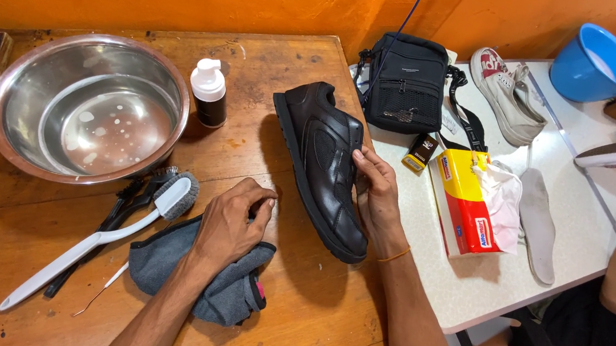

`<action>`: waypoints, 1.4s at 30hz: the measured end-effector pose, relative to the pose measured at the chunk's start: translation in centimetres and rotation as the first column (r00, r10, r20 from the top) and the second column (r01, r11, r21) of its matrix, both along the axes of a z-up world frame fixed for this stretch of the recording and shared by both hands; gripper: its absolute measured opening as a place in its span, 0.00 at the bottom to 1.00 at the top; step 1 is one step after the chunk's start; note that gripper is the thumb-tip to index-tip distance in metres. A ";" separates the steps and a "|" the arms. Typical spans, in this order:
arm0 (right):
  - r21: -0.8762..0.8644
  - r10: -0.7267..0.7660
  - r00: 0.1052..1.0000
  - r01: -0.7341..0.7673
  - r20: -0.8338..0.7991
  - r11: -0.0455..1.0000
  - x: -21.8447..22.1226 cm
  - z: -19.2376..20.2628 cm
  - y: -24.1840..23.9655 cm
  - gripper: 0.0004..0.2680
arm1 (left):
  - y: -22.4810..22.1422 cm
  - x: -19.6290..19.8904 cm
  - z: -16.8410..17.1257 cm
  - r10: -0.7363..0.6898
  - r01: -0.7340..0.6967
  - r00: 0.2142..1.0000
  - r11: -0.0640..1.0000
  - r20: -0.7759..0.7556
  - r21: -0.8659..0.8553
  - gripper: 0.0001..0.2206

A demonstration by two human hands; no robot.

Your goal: Cleaning and polishing the exterior of a black sneaker using a cloth and shoe polish.

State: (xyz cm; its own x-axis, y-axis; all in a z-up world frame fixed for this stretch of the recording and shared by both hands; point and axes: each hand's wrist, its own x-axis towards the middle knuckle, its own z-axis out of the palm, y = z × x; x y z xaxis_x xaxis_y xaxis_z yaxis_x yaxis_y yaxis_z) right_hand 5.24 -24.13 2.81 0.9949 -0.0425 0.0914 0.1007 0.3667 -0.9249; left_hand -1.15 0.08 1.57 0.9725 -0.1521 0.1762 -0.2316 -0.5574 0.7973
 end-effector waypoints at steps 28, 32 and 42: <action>-0.009 -0.152 0.982 0.151 -0.113 0.988 1.0 -1.4 -1.3 0.05 | -0.1 0.1 0.2 0.002 -0.002 1.000 1.000 -0.017 0.023 0.09; -0.096 -0.140 0.989 0.134 -0.056 0.986 0.2 -1.1 -0.8 0.06 | -0.2 -0.7 1.8 -0.022 0.026 0.998 0.997 0.061 -0.067 0.17; -0.055 -0.100 0.974 0.114 0.201 0.992 -0.9 -1.1 0.5 0.15 | -2.0 -3.9 9.2 -0.136 0.060 0.968 0.941 -0.213 -0.332 0.61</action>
